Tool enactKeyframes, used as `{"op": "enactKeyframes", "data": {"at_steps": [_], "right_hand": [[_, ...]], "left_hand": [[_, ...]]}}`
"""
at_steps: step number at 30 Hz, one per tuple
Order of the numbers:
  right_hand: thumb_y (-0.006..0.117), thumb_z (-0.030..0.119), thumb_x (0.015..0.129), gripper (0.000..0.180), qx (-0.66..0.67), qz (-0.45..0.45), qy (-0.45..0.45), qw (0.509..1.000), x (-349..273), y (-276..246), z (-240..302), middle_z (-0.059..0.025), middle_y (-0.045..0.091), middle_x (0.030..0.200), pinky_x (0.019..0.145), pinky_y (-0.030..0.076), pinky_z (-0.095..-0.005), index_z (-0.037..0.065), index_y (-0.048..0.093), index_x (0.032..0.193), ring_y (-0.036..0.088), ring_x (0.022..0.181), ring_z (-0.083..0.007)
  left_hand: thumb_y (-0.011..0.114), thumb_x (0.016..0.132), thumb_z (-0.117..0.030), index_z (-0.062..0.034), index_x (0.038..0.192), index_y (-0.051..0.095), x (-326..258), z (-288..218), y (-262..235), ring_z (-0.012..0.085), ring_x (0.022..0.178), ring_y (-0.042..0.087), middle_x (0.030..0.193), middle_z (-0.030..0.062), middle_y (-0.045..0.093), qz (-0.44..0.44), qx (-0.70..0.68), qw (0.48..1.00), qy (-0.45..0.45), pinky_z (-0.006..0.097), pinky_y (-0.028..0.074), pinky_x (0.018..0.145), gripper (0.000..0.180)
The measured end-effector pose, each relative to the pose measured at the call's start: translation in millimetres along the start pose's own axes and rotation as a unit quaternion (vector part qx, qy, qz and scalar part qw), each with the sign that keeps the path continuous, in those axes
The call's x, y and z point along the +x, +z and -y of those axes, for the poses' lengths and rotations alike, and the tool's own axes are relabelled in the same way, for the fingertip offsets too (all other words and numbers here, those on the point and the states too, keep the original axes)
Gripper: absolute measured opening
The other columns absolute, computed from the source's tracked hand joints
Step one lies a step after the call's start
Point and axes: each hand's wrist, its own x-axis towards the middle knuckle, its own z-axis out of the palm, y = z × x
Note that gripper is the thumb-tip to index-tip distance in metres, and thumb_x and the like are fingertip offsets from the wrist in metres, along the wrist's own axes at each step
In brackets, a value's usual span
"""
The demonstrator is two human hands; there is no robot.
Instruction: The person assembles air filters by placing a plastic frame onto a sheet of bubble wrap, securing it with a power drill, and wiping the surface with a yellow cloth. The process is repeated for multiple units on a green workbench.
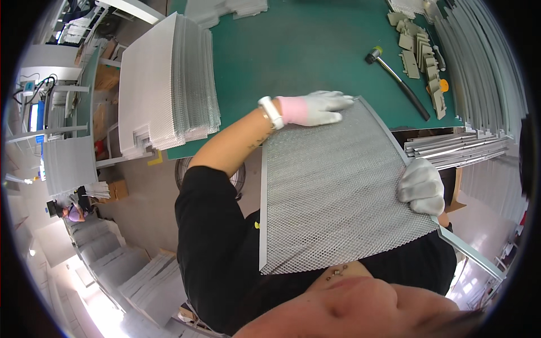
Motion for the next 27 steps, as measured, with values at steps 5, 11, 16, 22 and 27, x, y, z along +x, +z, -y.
{"op": "enactKeyframes", "data": {"at_steps": [5,11,16,22,27], "right_hand": [[0.050,0.027,0.042,0.025,0.002,-0.011,0.003,1.000,-5,2,2,-0.0119,0.056,0.058,0.034,0.032,-0.0244,0.008,0.034,0.046,0.051,0.041,-0.0148],[0.048,0.028,0.042,0.024,0.017,0.030,0.018,0.999,-1,-3,3,-0.0111,0.055,0.059,0.033,0.030,-0.0242,0.008,0.034,0.046,0.051,0.042,-0.0142],[0.060,0.020,0.051,0.022,-0.001,0.007,-0.003,1.000,0,-7,-3,-0.0100,0.057,0.063,0.043,0.040,-0.0303,0.007,0.042,0.052,0.055,0.049,-0.0187],[0.062,0.016,0.084,0.020,-0.098,0.057,0.057,0.992,27,-45,-30,-0.0104,0.065,0.082,0.060,0.046,-0.0345,0.005,0.055,0.068,0.061,0.073,-0.0229],[0.062,0.028,0.099,0.030,-0.112,-0.122,0.145,0.975,88,-14,-63,-0.0110,0.060,0.075,0.059,0.042,-0.0332,0.002,0.059,0.085,0.054,0.068,-0.0220]], "left_hand": [[0.042,0.101,-0.025,0.0012,0.147,0.042,14,4,-1,0.0343,0.143,0.036,0.152,0.0206,0.042,0.011,-0.005,1.000,0.009,0.043,0.027,0.120,0.053],[0.046,0.097,-0.022,0.0017,0.133,0.057,-7,-9,-4,0.0329,0.123,0.057,0.130,0.0189,0.062,-0.034,0.039,0.997,-0.050,0.041,0.041,0.109,0.044],[0.048,0.096,-0.022,0.0007,0.127,0.062,-28,-38,-32,0.0285,0.110,0.066,0.116,0.0171,0.070,-0.032,0.053,0.983,-0.176,0.036,0.050,0.099,0.041],[0.062,0.093,-0.038,0.0065,0.125,0.062,-109,-92,-73,0.0383,0.099,0.067,0.110,0.0238,0.070,-0.126,-0.296,0.908,0.267,0.048,0.053,0.086,0.054],[0.076,0.090,-0.030,-0.0018,0.085,0.062,-112,-148,-43,0.0222,0.062,0.060,0.077,0.0108,0.063,-0.700,0.062,0.690,0.172,0.038,0.049,0.057,0.032]]}}
